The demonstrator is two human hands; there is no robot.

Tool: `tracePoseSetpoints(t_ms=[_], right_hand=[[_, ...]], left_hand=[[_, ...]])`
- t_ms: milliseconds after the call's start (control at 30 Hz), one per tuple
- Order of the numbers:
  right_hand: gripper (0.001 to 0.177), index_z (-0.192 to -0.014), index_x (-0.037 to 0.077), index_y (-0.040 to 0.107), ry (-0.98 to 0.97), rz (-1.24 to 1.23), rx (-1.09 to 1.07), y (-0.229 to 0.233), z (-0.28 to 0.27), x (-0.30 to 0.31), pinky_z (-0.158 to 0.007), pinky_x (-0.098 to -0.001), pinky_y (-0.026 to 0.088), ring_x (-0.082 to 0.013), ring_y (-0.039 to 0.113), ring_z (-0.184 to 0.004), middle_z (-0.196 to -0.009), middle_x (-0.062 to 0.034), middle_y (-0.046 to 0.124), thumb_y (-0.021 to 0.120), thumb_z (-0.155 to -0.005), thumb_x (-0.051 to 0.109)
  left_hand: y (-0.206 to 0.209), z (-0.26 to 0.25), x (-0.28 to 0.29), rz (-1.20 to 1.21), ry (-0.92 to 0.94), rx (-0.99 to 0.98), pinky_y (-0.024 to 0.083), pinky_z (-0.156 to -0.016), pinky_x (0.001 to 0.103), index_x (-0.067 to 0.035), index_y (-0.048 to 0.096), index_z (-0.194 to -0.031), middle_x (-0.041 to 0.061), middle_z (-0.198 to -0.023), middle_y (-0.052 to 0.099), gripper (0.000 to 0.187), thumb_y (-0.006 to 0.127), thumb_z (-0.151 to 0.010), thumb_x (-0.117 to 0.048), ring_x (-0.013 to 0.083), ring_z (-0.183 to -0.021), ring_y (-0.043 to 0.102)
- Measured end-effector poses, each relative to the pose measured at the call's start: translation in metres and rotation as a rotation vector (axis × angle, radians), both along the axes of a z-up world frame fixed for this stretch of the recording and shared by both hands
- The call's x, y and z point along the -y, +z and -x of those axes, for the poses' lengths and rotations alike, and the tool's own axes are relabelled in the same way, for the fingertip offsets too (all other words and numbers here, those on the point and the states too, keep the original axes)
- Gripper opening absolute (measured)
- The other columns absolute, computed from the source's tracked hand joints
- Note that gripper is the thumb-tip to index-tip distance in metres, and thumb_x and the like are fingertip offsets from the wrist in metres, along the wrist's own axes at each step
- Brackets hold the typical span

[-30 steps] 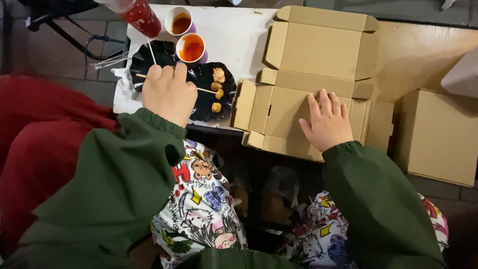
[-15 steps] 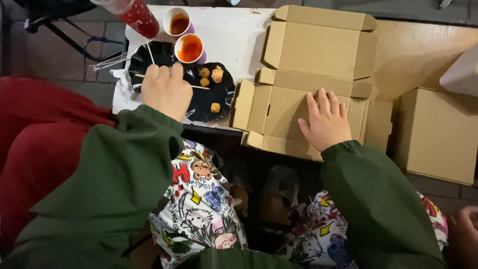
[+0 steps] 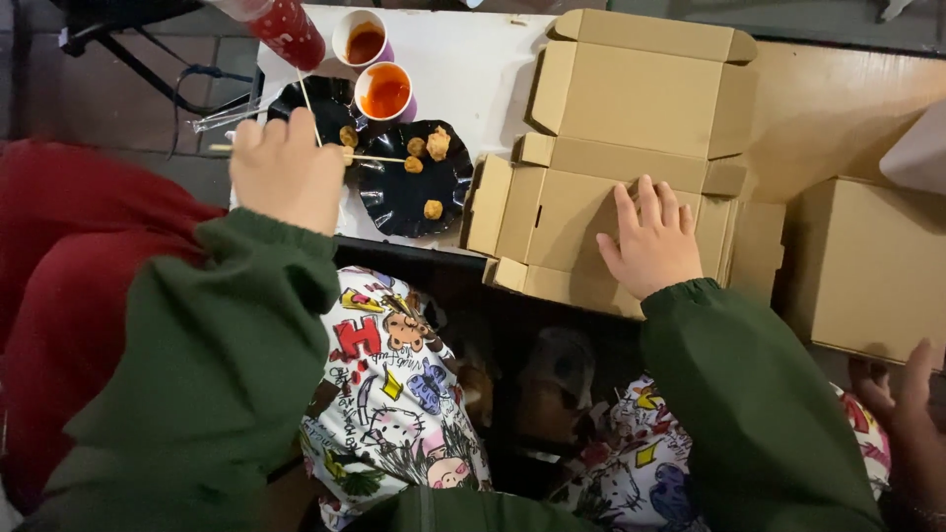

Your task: Folding and assembling a cardboard pastry box.

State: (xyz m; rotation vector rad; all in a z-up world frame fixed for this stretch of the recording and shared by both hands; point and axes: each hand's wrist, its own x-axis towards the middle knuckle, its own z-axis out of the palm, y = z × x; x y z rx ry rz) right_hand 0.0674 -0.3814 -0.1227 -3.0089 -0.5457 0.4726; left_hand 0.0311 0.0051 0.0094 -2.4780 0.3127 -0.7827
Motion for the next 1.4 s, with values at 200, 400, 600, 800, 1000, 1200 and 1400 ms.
tracePoseSetpoints(t_ms=[200, 400, 600, 800, 1000, 1200, 1400], right_hand=[[0.067, -0.154, 0.015, 0.021, -0.027, 0.003, 0.003, 0.0, 0.001, 0.0, -0.116, -0.0572, 0.02, -0.0362, 0.013, -0.146, -0.156, -0.0177, 0.02, 0.035, -0.099, 0.05], [0.066, -0.154, 0.015, 0.02, -0.015, 0.003, -0.007, 0.0, 0.0, 0.0, -0.116, -0.0566, 0.02, -0.0364, 0.012, -0.146, -0.155, -0.0175, 0.019, 0.034, -0.099, 0.05], [0.066, -0.154, 0.017, 0.022, -0.032, 0.024, -0.005, 0.0, 0.0, -0.001, -0.116, -0.0553, 0.02, -0.0351, 0.013, -0.146, -0.156, -0.0157, 0.02, 0.036, -0.098, 0.05], [0.067, -0.152, 0.016, 0.025, -0.019, 0.016, 0.038, -0.001, 0.001, -0.002, -0.115, -0.0552, 0.024, -0.0362, 0.017, -0.145, -0.154, -0.0164, 0.023, 0.039, -0.097, 0.051], [0.068, -0.141, 0.01, 0.041, 0.013, -0.119, 0.255, -0.021, -0.003, 0.004, -0.103, -0.0579, 0.032, -0.0427, 0.034, -0.134, -0.147, -0.019, 0.038, 0.055, -0.084, 0.045], [0.068, -0.145, 0.009, 0.035, 0.021, -0.106, 0.291, -0.03, -0.001, 0.01, -0.104, -0.0583, 0.03, -0.0407, 0.03, -0.137, -0.151, -0.0181, 0.032, 0.051, -0.09, 0.046], [0.067, -0.151, 0.01, 0.026, 0.033, -0.057, 0.208, -0.028, 0.0, 0.011, -0.108, -0.0579, 0.028, -0.0386, 0.024, -0.141, -0.155, -0.0174, 0.025, 0.042, -0.097, 0.047]], left_hand=[[-0.017, -0.017, -0.001, -0.078, 0.024, -0.031, 0.022, -0.069, 0.031, -0.013, 0.046, -0.058, -0.001, -0.073, 0.04, 0.032, 0.07, -0.076, -0.003, 0.0177, -0.057, 0.034], [-0.026, -0.026, -0.004, -0.062, 0.008, -0.077, 0.023, -0.069, 0.032, -0.012, 0.048, -0.061, 0.003, -0.074, 0.043, 0.029, 0.069, -0.075, 0.001, 0.0198, -0.058, 0.036], [0.001, -0.021, 0.026, -0.057, 0.022, -0.129, 0.026, -0.073, 0.033, -0.011, 0.05, -0.064, 0.003, -0.077, 0.046, 0.024, 0.069, -0.069, 0.002, 0.0209, -0.06, 0.038], [0.006, -0.019, 0.007, -0.004, 0.033, -0.224, 0.031, -0.071, 0.039, -0.016, 0.056, -0.074, 0.004, -0.083, 0.049, 0.014, 0.065, -0.076, -0.004, 0.024, -0.063, 0.044], [0.086, 0.052, 0.013, 0.594, 0.112, -0.589, 0.045, -0.077, 0.038, -0.019, 0.07, -0.104, 0.005, -0.094, 0.063, 0.013, 0.06, -0.098, -0.015, 0.0243, -0.081, 0.062], [0.108, 0.121, 0.123, 1.473, -0.415, -0.662, 0.043, -0.063, 0.019, -0.012, 0.071, -0.076, 0.002, -0.079, 0.061, 0.008, 0.064, -0.076, -0.017, 0.0105, -0.069, 0.058], [0.086, 0.12, 0.136, 1.636, -0.76, -0.98, 0.038, -0.073, 0.028, -0.022, 0.071, -0.088, -0.006, -0.085, 0.064, 0.012, 0.064, -0.087, -0.032, 0.0099, -0.076, 0.055]])
